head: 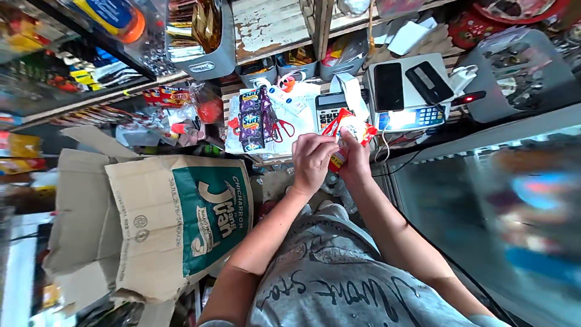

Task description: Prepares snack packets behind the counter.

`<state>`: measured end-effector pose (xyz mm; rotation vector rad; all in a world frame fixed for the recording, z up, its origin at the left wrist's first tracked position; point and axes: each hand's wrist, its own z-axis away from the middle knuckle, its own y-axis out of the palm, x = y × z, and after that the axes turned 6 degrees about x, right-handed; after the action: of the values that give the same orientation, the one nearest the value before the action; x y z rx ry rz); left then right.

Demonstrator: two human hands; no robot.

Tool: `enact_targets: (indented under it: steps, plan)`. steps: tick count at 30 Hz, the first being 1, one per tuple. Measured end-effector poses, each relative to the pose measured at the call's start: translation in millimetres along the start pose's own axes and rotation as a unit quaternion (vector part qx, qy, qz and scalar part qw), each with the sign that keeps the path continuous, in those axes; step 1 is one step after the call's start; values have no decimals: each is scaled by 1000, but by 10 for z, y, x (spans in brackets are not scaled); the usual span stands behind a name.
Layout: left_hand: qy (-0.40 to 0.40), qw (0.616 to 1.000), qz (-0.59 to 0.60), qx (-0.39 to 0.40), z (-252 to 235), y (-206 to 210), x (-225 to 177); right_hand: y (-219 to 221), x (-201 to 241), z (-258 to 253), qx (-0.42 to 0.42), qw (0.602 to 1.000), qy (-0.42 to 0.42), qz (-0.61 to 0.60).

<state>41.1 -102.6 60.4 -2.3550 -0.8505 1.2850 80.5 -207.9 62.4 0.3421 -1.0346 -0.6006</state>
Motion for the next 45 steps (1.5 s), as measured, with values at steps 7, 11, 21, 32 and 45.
enact_targets:
  steps: [7, 11, 21, 32, 45]
  plan:
    - [34, 999, -22, -17, 68, -16, -80, 76, -63, -16, -19, 999, -9, -30]
    - [73, 996, -59, 1, 106, -8, -156, 96, -42, -31, -17, 999, -11, -27]
    - [27, 990, 111, 85, 505, 34, -420, -47, 379, -306, 4, 983, 62, -171]
    - [-184, 974, 107, 77, 107, -564, -97, -529, 205, -384, 305, 925, 58, -218]
    - [-39, 970, -23, 240, -531, -677, -178, -341, 197, -189, 312, 949, 52, -8]
